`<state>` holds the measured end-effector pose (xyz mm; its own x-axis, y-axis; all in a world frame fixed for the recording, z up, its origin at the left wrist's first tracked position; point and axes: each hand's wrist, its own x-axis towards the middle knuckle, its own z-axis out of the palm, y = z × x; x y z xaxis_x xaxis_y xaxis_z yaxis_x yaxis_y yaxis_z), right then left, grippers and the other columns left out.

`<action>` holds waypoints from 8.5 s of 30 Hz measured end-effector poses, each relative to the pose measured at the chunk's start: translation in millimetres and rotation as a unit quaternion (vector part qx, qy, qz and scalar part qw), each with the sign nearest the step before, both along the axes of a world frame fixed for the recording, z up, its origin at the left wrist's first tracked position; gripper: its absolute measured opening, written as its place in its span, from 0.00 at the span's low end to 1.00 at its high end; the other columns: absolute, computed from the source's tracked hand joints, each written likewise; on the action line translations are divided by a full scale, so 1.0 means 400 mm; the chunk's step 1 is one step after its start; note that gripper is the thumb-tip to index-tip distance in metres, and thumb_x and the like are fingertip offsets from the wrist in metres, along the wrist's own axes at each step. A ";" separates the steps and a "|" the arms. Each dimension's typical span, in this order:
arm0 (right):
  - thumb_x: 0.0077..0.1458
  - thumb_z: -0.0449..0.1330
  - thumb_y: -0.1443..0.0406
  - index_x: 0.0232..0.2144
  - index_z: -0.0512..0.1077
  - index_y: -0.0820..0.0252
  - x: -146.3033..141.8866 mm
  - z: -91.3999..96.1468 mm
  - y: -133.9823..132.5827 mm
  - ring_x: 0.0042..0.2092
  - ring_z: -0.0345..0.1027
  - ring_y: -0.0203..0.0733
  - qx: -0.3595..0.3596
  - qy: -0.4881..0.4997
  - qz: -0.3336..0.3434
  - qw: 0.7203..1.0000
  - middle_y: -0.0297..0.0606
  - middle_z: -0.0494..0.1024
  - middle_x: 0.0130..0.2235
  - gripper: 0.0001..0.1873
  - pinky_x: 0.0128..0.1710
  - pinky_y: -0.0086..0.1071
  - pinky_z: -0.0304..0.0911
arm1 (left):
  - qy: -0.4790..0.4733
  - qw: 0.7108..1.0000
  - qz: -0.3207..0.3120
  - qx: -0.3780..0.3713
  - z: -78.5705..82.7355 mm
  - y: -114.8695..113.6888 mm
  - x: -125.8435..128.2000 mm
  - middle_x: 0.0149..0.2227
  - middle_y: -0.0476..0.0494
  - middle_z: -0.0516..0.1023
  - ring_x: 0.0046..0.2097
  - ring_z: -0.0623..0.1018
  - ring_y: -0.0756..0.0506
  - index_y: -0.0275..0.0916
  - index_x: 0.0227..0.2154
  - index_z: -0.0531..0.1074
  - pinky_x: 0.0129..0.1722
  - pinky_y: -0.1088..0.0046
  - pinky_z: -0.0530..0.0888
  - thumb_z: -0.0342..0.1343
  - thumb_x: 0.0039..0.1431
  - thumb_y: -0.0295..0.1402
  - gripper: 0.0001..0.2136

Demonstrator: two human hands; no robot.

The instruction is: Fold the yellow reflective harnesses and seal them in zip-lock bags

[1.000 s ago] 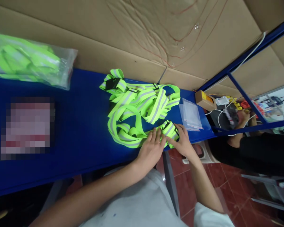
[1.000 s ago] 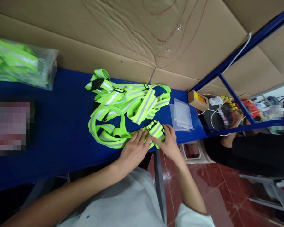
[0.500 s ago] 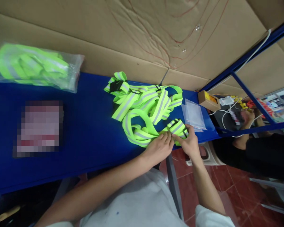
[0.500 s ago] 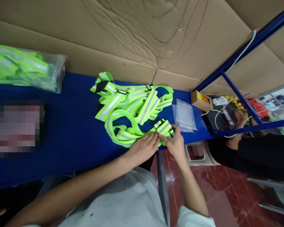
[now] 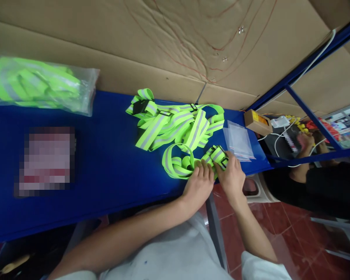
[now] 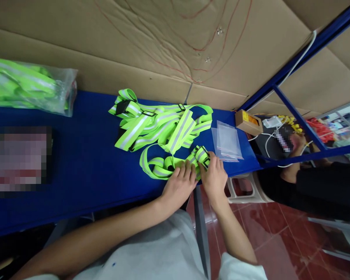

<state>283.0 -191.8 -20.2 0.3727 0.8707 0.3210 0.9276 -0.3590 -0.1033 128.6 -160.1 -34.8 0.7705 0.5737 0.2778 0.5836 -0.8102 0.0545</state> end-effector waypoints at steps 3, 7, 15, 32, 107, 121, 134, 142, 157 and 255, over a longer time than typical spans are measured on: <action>0.69 0.52 0.63 0.69 0.59 0.59 -0.016 -0.010 -0.026 0.58 0.70 0.59 -0.030 -0.044 0.071 0.996 0.55 0.74 0.60 0.29 0.55 0.51 0.66 | -0.006 1.000 0.005 -0.001 -0.013 -0.011 -0.001 0.64 0.13 0.67 0.65 0.72 0.28 0.17 0.63 0.65 0.61 0.53 0.69 0.45 0.73 0.32 0.24; 0.71 0.49 0.66 0.75 0.46 0.54 -0.020 -0.003 -0.069 0.74 0.49 0.57 -0.065 -0.034 0.192 0.979 0.51 0.56 0.73 0.34 0.69 0.57 0.54 | -0.017 1.000 -0.004 -0.013 -0.008 -0.012 -0.015 0.64 0.13 0.67 0.66 0.71 0.28 0.16 0.62 0.67 0.64 0.54 0.69 0.47 0.72 0.30 0.23; 0.70 0.55 0.52 0.67 0.67 0.53 -0.010 0.032 -0.063 0.74 0.50 0.53 -0.059 0.288 0.217 0.931 0.47 0.60 0.72 0.28 0.72 0.52 0.52 | -0.018 1.000 -0.012 -0.023 0.004 0.003 -0.054 0.58 0.18 0.76 0.63 0.75 0.30 0.20 0.55 0.74 0.64 0.55 0.71 0.53 0.69 0.32 0.19; 0.44 0.74 0.53 0.46 0.72 0.57 0.006 0.059 0.033 0.45 0.71 0.47 -0.140 0.432 0.102 0.885 0.37 0.78 0.44 0.29 0.47 0.40 0.66 | 0.027 0.995 -0.099 -0.017 0.089 0.062 -0.159 0.38 0.35 0.82 0.46 0.81 0.34 0.32 0.42 0.81 0.61 0.44 0.68 0.54 0.70 0.34 0.12; 0.26 0.79 0.48 0.52 0.65 0.45 0.229 -0.015 -0.108 0.39 0.74 0.52 0.006 0.636 0.047 0.770 0.38 0.76 0.44 0.50 0.37 0.43 0.73 | -0.154 0.911 0.077 -0.374 0.069 0.154 -0.298 0.54 0.41 0.82 0.54 0.81 0.40 0.42 0.55 0.72 0.54 0.60 0.78 0.50 0.64 0.26 0.18; 0.31 0.77 0.54 0.56 0.64 0.45 0.226 -0.024 -0.099 0.42 0.75 0.54 0.021 0.639 0.030 0.768 0.41 0.77 0.50 0.48 0.38 0.45 0.73 | -0.297 0.852 0.075 -0.424 0.055 0.168 -0.280 0.45 0.42 0.78 0.46 0.78 0.45 0.38 0.48 0.73 0.47 0.69 0.77 0.46 0.68 0.33 0.14; 0.28 0.78 0.59 0.52 0.69 0.46 0.229 -0.029 -0.102 0.39 0.74 0.49 0.050 0.660 0.029 0.749 0.37 0.78 0.45 0.45 0.36 0.39 0.72 | -0.372 0.822 0.157 -0.403 0.045 0.173 -0.297 0.45 0.41 0.79 0.45 0.80 0.43 0.38 0.41 0.78 0.53 0.62 0.75 0.56 0.63 0.34 0.09; 0.25 0.80 0.60 0.50 0.71 0.47 0.233 -0.040 -0.092 0.35 0.73 0.44 0.080 0.687 0.040 0.721 0.34 0.79 0.41 0.45 0.33 0.36 0.71 | -0.534 0.529 0.117 -0.649 0.039 0.182 -0.310 0.37 0.42 0.83 0.44 0.83 0.43 0.35 0.34 0.77 0.45 0.70 0.80 0.67 0.55 0.38 0.11; 0.26 0.80 0.60 0.55 0.69 0.43 0.228 -0.024 -0.104 0.35 0.74 0.48 0.086 0.694 0.026 0.714 0.36 0.79 0.43 0.50 0.31 0.42 0.73 | -0.572 0.379 0.116 -0.718 0.040 0.134 -0.276 0.37 0.50 0.78 0.38 0.78 0.53 0.36 0.28 0.69 0.36 0.81 0.75 0.69 0.53 0.27 0.11; 0.70 0.49 0.61 0.58 0.74 0.54 -0.051 0.086 0.022 0.65 0.68 0.50 -0.104 0.176 0.166 0.965 0.45 0.72 0.64 0.21 0.64 0.45 0.67 | -0.017 0.999 -0.047 -0.013 -0.023 -0.049 -0.137 0.68 0.22 0.65 0.68 0.68 0.28 0.22 0.67 0.62 0.61 0.54 0.69 0.41 0.70 0.23 0.25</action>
